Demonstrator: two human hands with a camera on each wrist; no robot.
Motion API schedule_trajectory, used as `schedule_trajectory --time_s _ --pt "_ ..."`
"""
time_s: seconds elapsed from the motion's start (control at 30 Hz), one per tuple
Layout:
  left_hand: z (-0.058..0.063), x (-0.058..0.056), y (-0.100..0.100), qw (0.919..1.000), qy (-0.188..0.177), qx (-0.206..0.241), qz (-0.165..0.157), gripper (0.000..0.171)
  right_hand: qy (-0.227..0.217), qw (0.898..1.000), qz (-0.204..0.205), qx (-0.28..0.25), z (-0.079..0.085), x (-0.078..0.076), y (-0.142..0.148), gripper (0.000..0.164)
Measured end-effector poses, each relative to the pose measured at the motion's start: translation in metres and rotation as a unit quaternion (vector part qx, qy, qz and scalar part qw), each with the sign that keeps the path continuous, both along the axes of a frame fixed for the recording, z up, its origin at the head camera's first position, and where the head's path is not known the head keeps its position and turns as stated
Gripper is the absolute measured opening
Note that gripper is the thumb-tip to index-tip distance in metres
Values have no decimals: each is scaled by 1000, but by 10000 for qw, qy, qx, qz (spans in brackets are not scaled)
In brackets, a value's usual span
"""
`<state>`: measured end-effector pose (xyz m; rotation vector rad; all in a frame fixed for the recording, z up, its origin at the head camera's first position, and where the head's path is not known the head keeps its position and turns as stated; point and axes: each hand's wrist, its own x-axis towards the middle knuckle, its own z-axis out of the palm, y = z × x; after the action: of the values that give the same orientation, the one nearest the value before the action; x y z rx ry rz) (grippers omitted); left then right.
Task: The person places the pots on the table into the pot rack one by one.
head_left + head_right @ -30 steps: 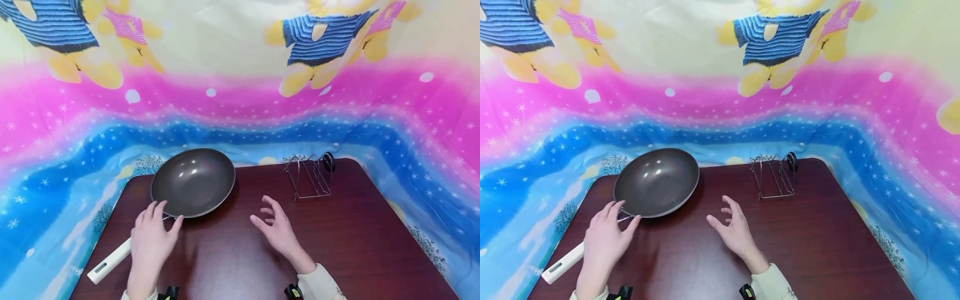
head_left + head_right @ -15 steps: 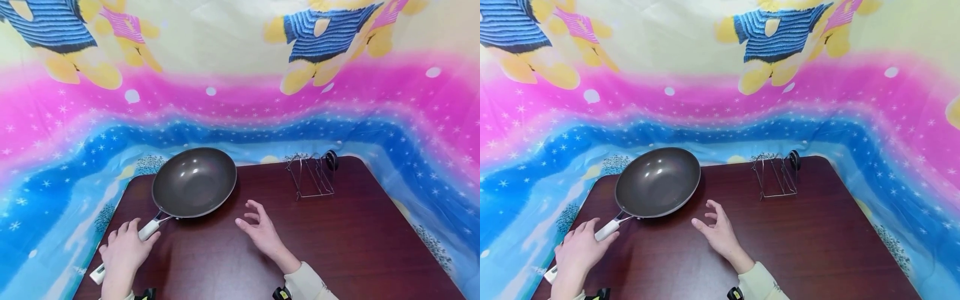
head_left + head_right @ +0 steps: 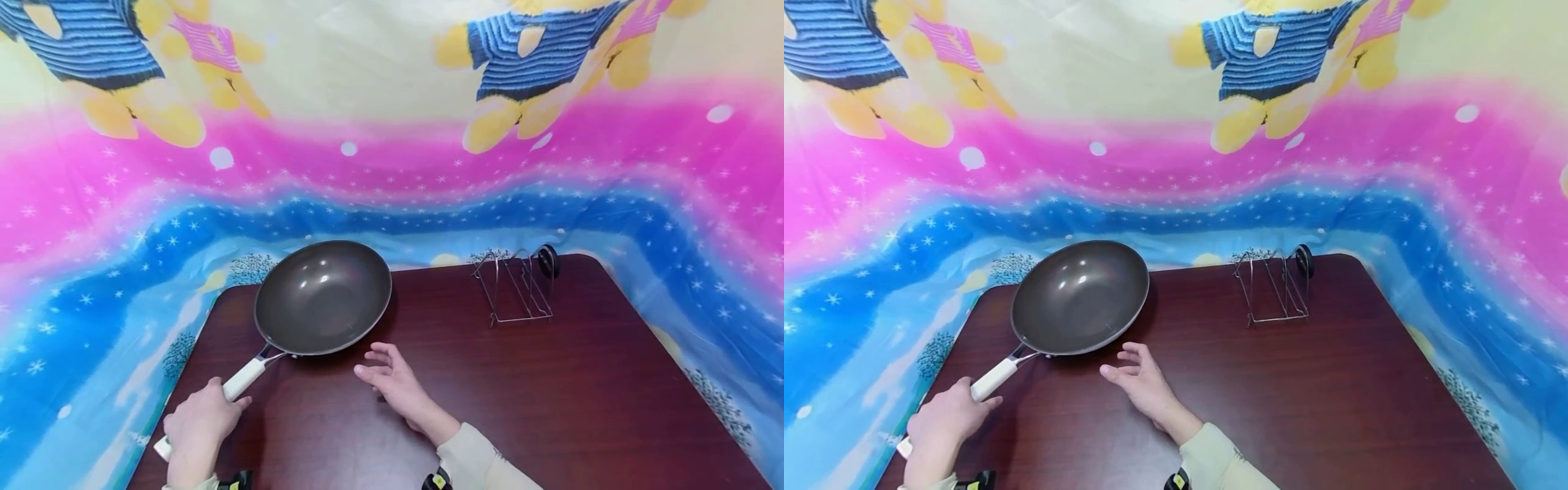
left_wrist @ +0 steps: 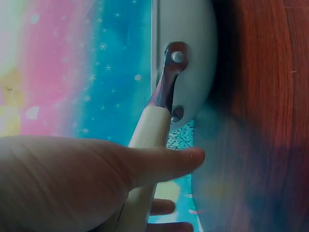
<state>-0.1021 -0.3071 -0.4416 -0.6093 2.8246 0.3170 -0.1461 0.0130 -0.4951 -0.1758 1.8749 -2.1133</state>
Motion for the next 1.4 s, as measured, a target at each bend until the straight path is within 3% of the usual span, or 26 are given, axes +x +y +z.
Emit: schedule_trajectory --time_s 0.17,0.5,0.7,0.93,1.23,1.4 --pt "1 5 -1 9998 216 27 5 48 -373 9990 172 -193 -1 0 -25 58" --pt "-3 17 18 9981 521 -108 -319 29 -894 9940 445 -435 -7 -1 -52 64" --pt "-4 21 28 9973 647 -179 -302 29 -1158 9888 564 -751 -14 1 -68 61" --pt "-9 28 32 9972 663 -198 -268 30 -1624 9757 809 -1227 -22 2 -84 52" --pt "-12 35 47 9942 1036 -128 -278 30 -1882 9628 1055 -1625 -26 -3 -99 65" --pt "-12 37 57 9938 1080 -122 -243 31 -2036 9558 1132 -1793 -26 -7 -107 62"
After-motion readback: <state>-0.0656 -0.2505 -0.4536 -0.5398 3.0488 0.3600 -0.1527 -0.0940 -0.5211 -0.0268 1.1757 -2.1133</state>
